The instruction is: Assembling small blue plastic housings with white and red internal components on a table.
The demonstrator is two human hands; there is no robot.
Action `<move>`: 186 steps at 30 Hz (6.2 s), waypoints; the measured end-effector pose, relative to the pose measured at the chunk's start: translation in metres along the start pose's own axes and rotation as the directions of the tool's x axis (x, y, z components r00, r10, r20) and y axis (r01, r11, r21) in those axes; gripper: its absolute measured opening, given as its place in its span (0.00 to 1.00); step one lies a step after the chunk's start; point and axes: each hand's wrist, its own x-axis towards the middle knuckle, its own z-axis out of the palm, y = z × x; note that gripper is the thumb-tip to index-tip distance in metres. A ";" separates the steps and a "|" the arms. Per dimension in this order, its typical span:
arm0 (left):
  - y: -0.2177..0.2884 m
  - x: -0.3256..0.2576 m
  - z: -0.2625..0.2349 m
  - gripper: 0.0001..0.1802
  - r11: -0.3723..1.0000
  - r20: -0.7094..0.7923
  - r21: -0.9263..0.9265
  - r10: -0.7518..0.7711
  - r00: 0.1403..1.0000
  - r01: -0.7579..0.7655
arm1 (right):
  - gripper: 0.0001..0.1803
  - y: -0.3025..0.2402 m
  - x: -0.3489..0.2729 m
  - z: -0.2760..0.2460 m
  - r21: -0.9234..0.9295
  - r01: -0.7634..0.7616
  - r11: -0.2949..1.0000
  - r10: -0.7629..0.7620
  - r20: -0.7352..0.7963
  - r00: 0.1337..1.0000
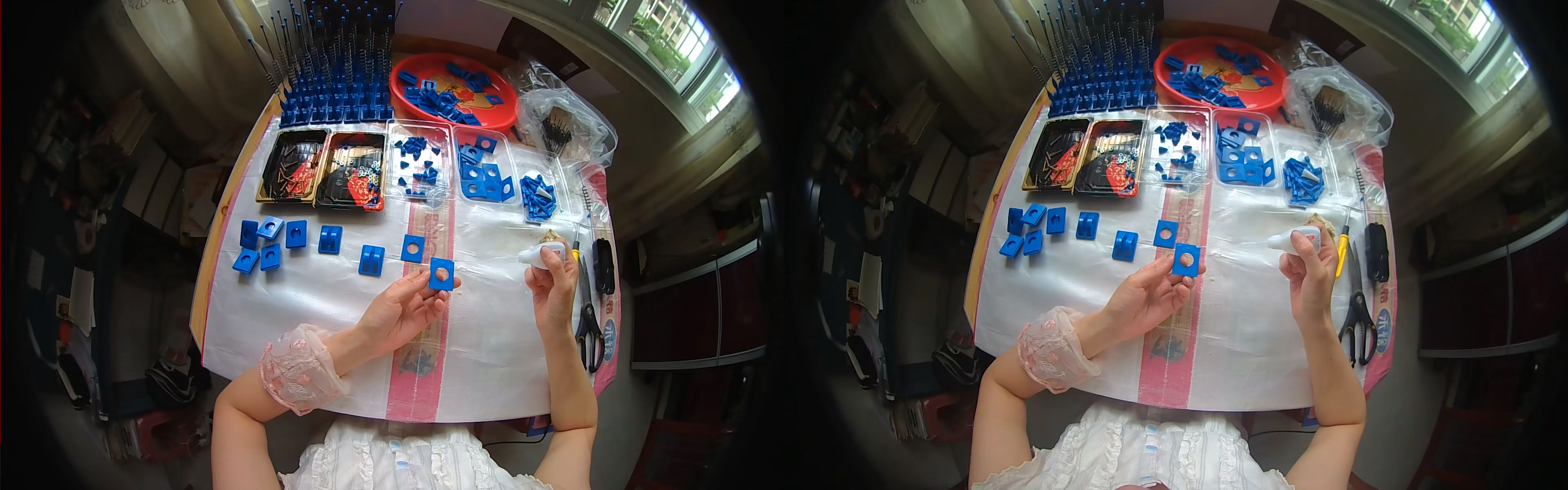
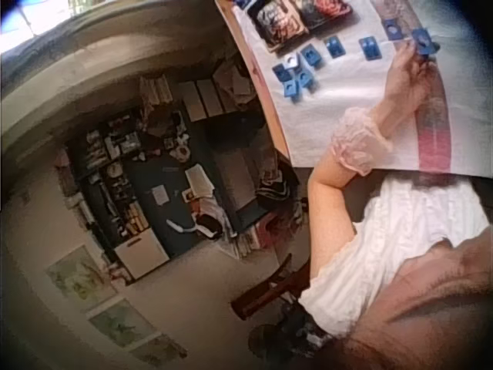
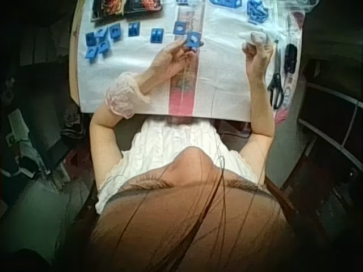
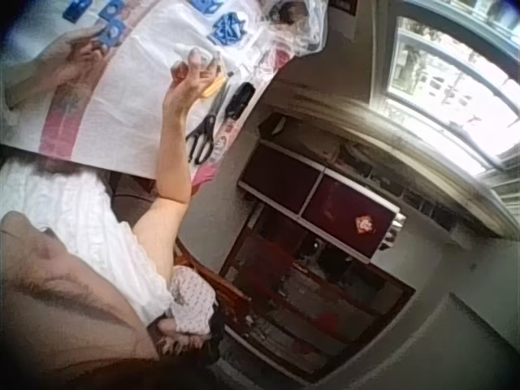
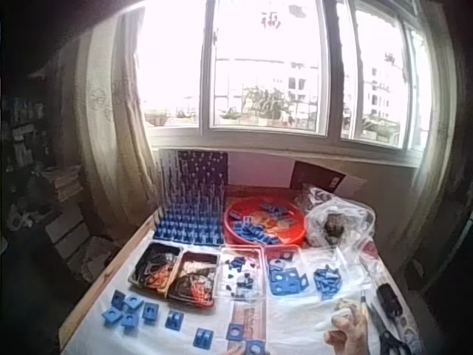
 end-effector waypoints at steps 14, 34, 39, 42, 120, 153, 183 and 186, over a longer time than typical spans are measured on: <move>0.004 0.001 0.002 0.11 0.999 0.018 0.016 0.050 0.999 -0.051 | 0.07 0.001 -0.001 0.001 0.057 -0.100 0.993 0.098 0.031 0.995; 0.005 0.000 0.003 0.11 0.992 -0.035 0.096 0.089 0.995 -0.085 | 0.08 0.003 -0.005 0.005 -0.050 -0.016 0.999 0.020 0.074 0.997; 0.004 0.000 0.002 0.11 0.992 -0.030 0.088 0.090 0.995 -0.087 | 0.08 0.003 -0.005 0.004 -0.047 -0.005 0.999 0.008 0.083 0.997; 0.004 0.001 0.002 0.11 0.993 -0.034 0.084 0.089 0.995 -0.086 | 0.08 0.003 -0.005 0.004 -0.055 0.005 0.998 -0.001 0.082 0.997; 0.002 0.002 -0.005 0.13 0.996 0.016 0.063 0.057 0.998 -0.058 | 0.07 0.004 -0.023 0.015 0.012 -0.017 1.000 0.017 0.026 1.000; 0.005 -0.003 0.003 0.13 1.000 -0.008 -0.017 -0.021 1.000 0.021 | 0.12 0.015 0.015 -0.003 -0.308 0.227 0.924 -0.156 0.237 0.959; 0.003 -0.002 0.002 0.12 1.000 0.000 -0.013 -0.026 1.000 0.026 | 0.29 0.030 0.017 -0.013 -0.773 0.366 0.518 -0.250 0.273 0.929; 0.003 -0.001 0.001 0.12 0.999 -0.008 -0.024 -0.021 1.000 0.020 | 0.28 0.023 0.008 -0.002 -0.764 0.394 0.511 -0.379 0.211 0.901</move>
